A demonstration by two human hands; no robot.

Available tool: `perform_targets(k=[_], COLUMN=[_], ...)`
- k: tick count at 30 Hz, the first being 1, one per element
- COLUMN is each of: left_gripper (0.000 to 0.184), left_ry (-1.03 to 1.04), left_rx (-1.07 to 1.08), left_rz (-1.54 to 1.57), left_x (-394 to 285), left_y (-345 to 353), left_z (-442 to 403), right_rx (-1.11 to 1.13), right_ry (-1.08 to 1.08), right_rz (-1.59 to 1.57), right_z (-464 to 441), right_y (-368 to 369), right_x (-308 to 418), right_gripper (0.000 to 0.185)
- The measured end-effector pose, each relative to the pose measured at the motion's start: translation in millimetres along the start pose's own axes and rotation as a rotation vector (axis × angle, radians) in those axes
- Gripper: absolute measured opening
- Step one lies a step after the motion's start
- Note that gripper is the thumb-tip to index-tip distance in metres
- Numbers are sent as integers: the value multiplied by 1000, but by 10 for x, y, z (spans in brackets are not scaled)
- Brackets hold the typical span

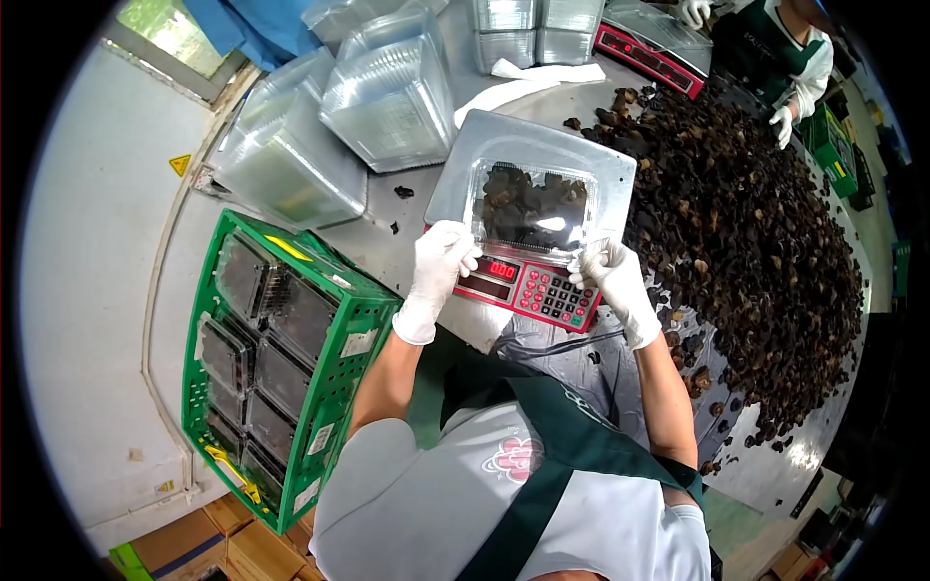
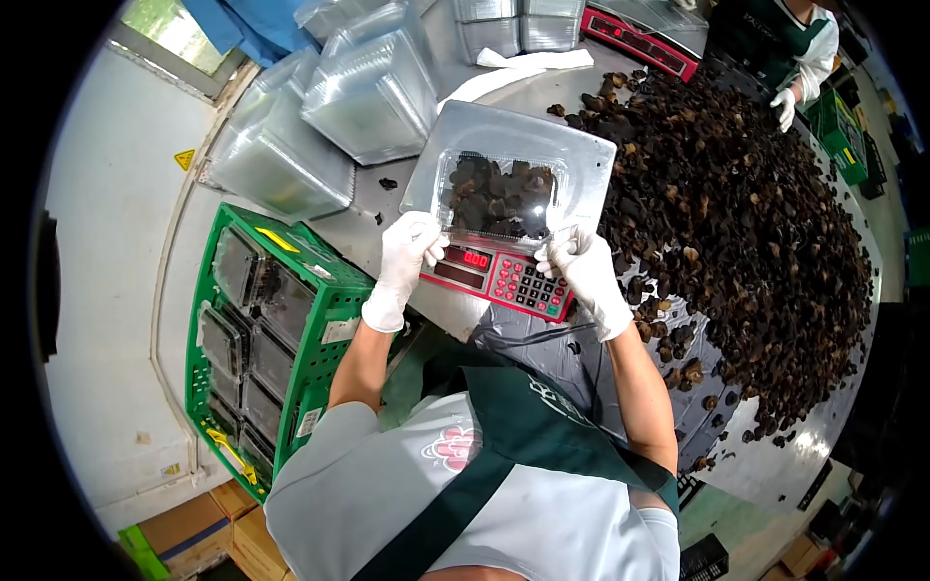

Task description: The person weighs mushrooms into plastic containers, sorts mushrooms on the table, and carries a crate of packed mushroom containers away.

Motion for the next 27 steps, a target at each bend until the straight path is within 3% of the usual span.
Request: perform_targets(k=[3,7,9,10,11,13,15,17,27], left_gripper=[16,18,27,30,33,35,32,34,32], left_ry=[16,142,9,441,879,406,968,1000,1022], left_rx=[4,153,176,83,-19,-3,-50,-67,-85], left_rz=[-59,-151,-331,-586,-827,-284,-799,-792,-705], left_x=[19,-120,-38,-452,-761,-389,-832,-824,-852], left_y=[22,154,167,238,372,166,407,385,265], left_z=[25,107,128,192,411,143,511,543,596], right_rx=[-52,-203,-225,-299,-293,-328,-360,-387,-398], right_ry=[-18,-312,-412,-786,-912,-986,-1004,-1134,-1197], right_rz=[10,365,550,611,668,761,838,921,880], right_z=[75,347,392,572,650,738,802,933,1069], right_y=[-52,-182,-267,-204,-171,-157,-155,-85,-6], right_x=[-92,305,355,665,776,822,877,959,1029], right_gripper=[11,8,10,12,19,23,26,26,26])
Point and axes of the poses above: each hand's wrist, its own z-axis away from the middle knuckle, its own y-axis out of the palm, x = y × z, the point moved 10 cm from there along -z, towards the middle knuckle, and after that the axes turned 1 degree about -x, right-handed, at the moved point
